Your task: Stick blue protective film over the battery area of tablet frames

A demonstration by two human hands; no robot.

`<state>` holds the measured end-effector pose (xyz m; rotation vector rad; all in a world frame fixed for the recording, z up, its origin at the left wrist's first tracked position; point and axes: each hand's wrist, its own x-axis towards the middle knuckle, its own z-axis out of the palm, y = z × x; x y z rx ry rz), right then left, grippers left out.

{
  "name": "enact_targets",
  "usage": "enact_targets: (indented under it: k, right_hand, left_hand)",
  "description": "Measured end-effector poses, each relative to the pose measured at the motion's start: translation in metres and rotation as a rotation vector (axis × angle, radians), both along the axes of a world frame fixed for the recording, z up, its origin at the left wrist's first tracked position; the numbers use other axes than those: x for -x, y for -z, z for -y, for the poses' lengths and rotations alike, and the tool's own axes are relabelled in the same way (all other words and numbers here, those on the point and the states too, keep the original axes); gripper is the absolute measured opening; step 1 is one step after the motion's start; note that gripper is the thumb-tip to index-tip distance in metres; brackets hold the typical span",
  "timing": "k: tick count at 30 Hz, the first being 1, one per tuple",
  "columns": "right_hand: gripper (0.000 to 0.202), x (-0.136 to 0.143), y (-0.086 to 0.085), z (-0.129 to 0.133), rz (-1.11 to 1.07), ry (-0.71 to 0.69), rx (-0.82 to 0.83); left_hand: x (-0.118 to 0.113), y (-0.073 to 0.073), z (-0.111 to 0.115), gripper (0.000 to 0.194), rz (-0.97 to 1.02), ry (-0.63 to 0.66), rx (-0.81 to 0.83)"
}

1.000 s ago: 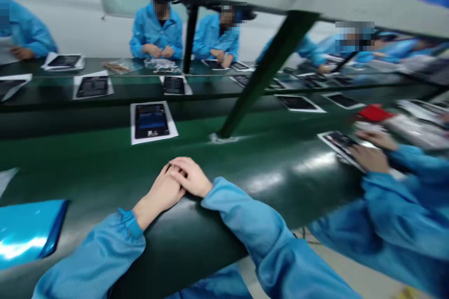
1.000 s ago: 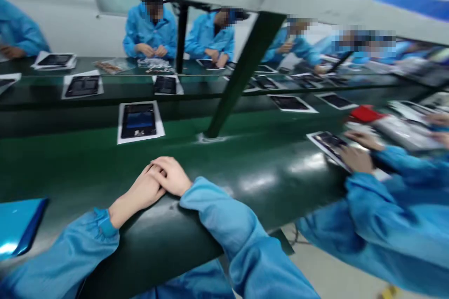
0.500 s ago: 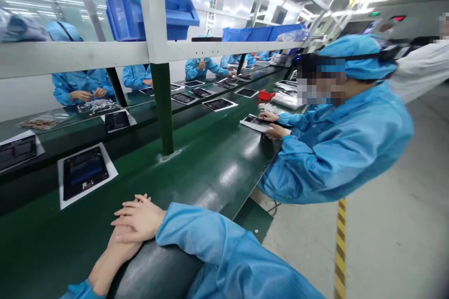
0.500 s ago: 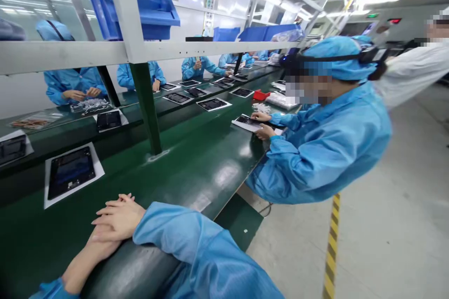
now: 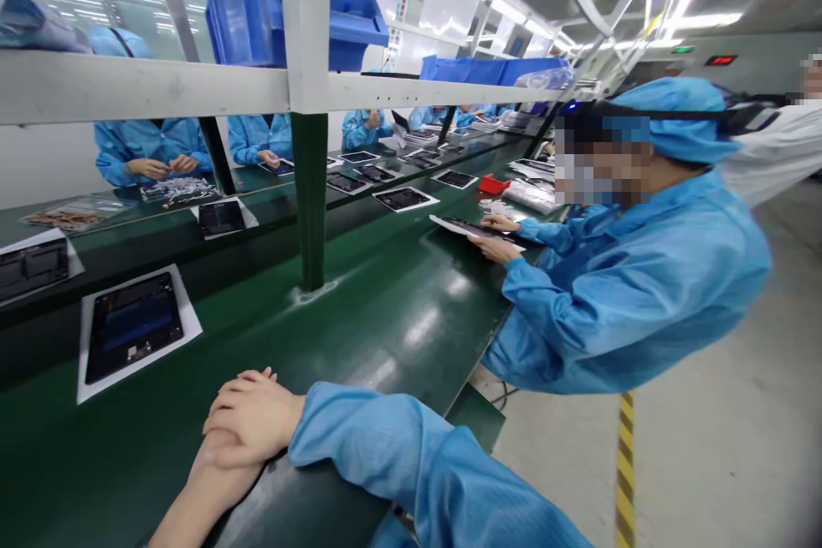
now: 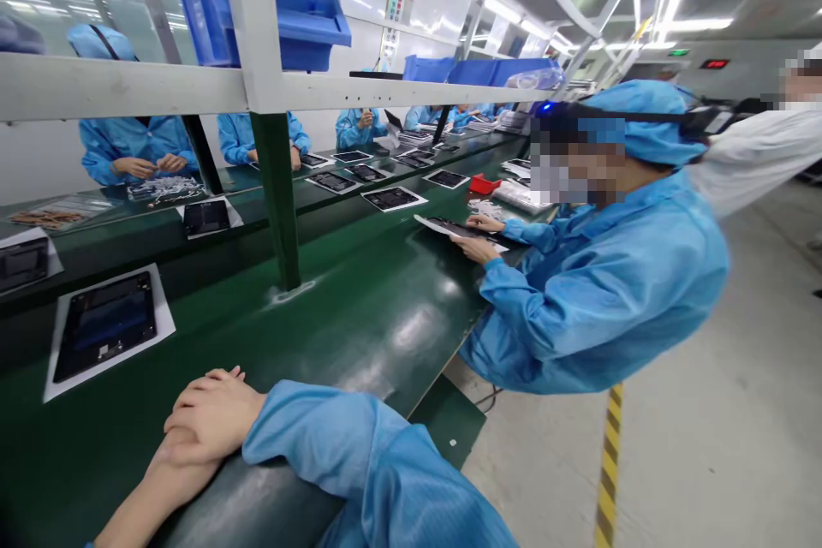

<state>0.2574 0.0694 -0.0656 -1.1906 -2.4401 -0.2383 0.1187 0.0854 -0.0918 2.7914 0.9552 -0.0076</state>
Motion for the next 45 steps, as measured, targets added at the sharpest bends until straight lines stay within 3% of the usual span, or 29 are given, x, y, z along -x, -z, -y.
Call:
enact_targets:
  k: [5, 11, 19, 25, 33, 45]
  right_hand:
    - [0.033, -0.003, 0.001, 0.003, -0.175, -0.037, 0.161]
    - [0.042, -0.01, -0.003, 0.018, -0.477, -0.075, 0.385]
    - [0.036, -0.013, -0.013, 0.031, -0.646, -0.058, 0.4]
    - [0.038, -0.016, -0.019, 0.033, -0.584, -0.092, 0.409]
    - [0.03, -0.015, -0.03, 0.037, -0.573, -0.079, 0.371]
    - [0.042, -0.017, -0.009, 0.029, -0.488, -0.107, 0.411]
  left_hand:
    - [-0.004, -0.005, 0.008, 0.073, 0.081, 0.085, -0.042]
    - [-0.007, -0.018, 0.022, 0.066, 0.134, 0.075, 0.012]
    - [-0.012, -0.016, 0.03, 0.061, 0.25, 0.03, 0.038]
    - [-0.016, -0.028, 0.029, 0.06, 0.239, 0.075, -0.021]
    - [-0.017, -0.032, 0.028, 0.064, 0.235, 0.097, -0.018]
    - [-0.012, -0.03, 0.028, 0.06, 0.199, 0.077, 0.041]
